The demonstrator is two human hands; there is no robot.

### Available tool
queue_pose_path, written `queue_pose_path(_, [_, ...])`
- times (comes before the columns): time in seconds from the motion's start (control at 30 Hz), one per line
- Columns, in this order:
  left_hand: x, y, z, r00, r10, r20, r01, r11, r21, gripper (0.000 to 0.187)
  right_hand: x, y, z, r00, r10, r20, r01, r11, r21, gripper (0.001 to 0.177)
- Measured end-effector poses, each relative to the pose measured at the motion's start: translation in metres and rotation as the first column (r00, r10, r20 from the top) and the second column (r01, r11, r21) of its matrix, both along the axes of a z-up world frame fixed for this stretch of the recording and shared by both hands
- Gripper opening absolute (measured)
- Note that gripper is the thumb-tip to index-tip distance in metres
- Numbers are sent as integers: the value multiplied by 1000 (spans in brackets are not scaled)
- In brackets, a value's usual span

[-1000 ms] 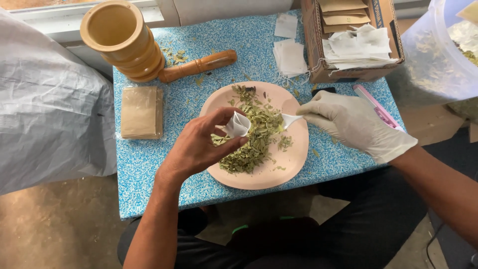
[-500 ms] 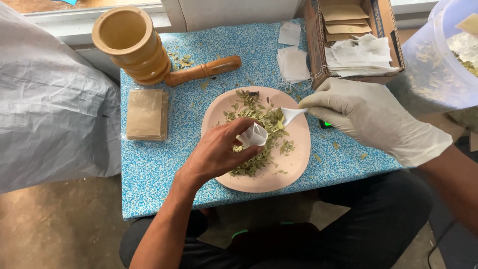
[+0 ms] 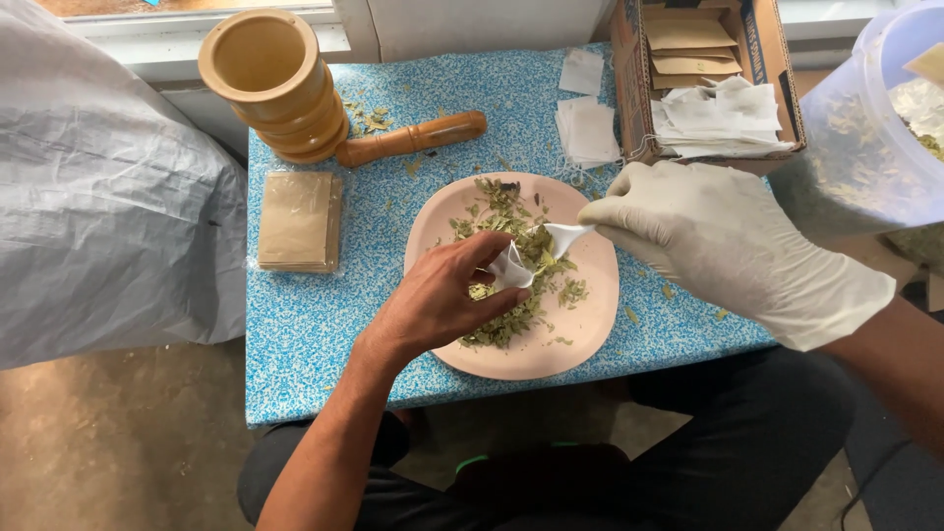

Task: Manually filling small tea bags with dried leaves using a spoon and sealing them with a handheld heat sealer.

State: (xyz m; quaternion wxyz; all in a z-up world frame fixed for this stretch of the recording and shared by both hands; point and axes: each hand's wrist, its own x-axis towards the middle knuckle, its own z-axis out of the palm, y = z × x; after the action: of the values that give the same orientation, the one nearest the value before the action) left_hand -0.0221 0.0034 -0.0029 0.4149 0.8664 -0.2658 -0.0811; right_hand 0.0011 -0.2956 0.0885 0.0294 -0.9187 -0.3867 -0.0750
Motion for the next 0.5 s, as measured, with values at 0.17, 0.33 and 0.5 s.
queue_pose_path(0.17, [0, -1, -2, 1000, 9, 13, -9, 1000, 0, 38, -11, 10, 7, 990, -26, 138, 42, 993, -111, 21])
queue_pose_path(0.33, [1, -2, -5, 1000, 8, 28, -8, 1000, 13, 40, -19, 23, 15, 882, 65, 467, 100, 942, -320, 35])
queue_pose_path(0.5, [0, -3, -3, 1000, 13, 16, -13, 1000, 12, 43, -29, 29, 23, 760, 121, 638, 200, 892, -406, 44])
